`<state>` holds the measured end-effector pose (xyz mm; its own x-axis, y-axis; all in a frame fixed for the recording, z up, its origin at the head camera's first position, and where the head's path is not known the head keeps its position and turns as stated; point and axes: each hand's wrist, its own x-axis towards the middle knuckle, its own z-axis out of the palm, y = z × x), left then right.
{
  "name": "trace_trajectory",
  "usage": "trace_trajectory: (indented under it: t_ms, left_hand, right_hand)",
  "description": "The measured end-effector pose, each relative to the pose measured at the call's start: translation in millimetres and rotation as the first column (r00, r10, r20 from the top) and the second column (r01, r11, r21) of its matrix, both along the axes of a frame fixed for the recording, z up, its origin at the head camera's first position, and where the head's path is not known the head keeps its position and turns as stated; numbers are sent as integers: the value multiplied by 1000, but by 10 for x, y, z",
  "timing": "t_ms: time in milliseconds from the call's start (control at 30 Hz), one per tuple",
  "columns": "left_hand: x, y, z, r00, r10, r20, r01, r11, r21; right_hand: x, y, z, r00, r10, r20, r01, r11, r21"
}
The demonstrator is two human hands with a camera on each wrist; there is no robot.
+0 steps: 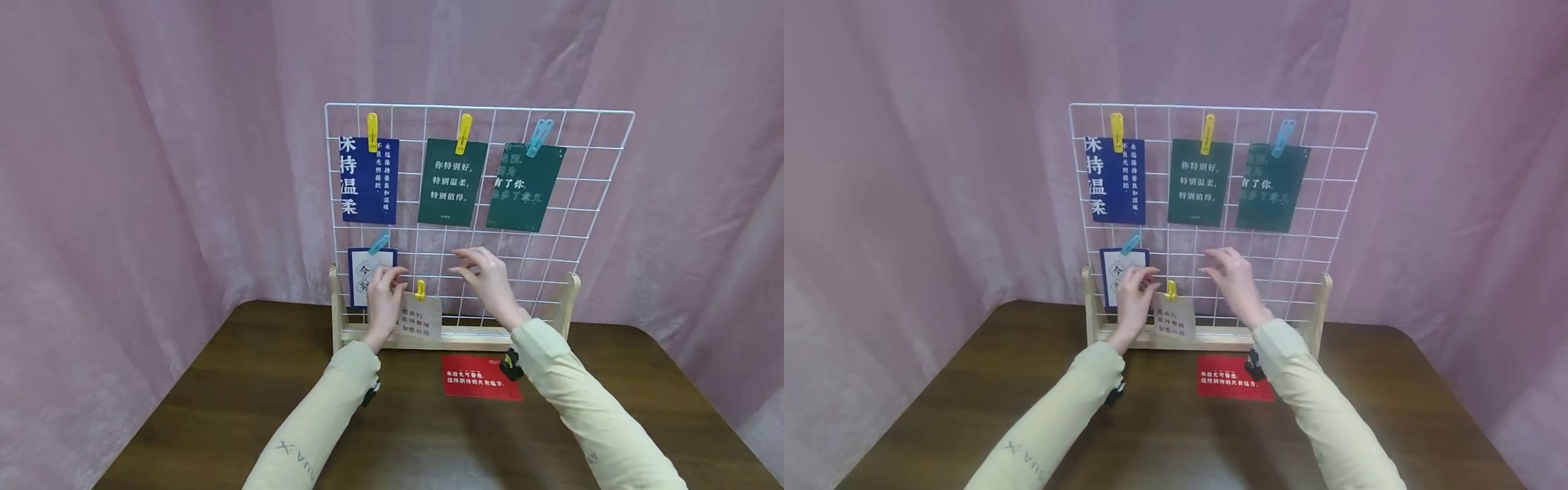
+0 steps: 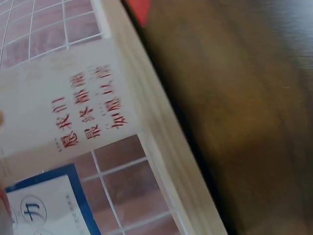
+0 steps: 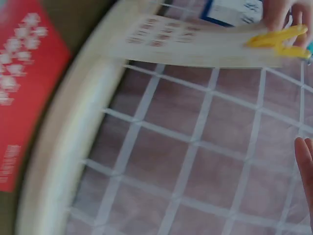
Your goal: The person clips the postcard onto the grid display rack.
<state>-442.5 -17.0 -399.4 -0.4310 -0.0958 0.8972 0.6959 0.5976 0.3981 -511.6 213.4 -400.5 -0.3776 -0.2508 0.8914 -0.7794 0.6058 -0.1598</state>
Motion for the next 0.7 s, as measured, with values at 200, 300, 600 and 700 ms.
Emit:
trace_trajectory:
  t_ms: [200, 300, 600, 700]
  left_hand:
    - [-304, 117, -263, 998, 60, -23, -62, 990, -123]
    - [-357, 205, -345, 997, 80, -14, -81, 987, -138]
    - [-113, 164, -218, 998, 39, 43, -33, 991, -132]
    - [-16, 93, -170, 997, -65, 44, 70, 988, -137]
  right_hand:
    - [1313, -364, 519, 974, 143, 178, -157, 985, 68]
    - [1607, -561, 623, 966, 117, 231, -156, 975, 156]
    - [1539, -733, 580, 969, 50, 243, -82, 989, 123]
    - [1510, -729, 599, 970, 68, 235, -95, 990, 105]
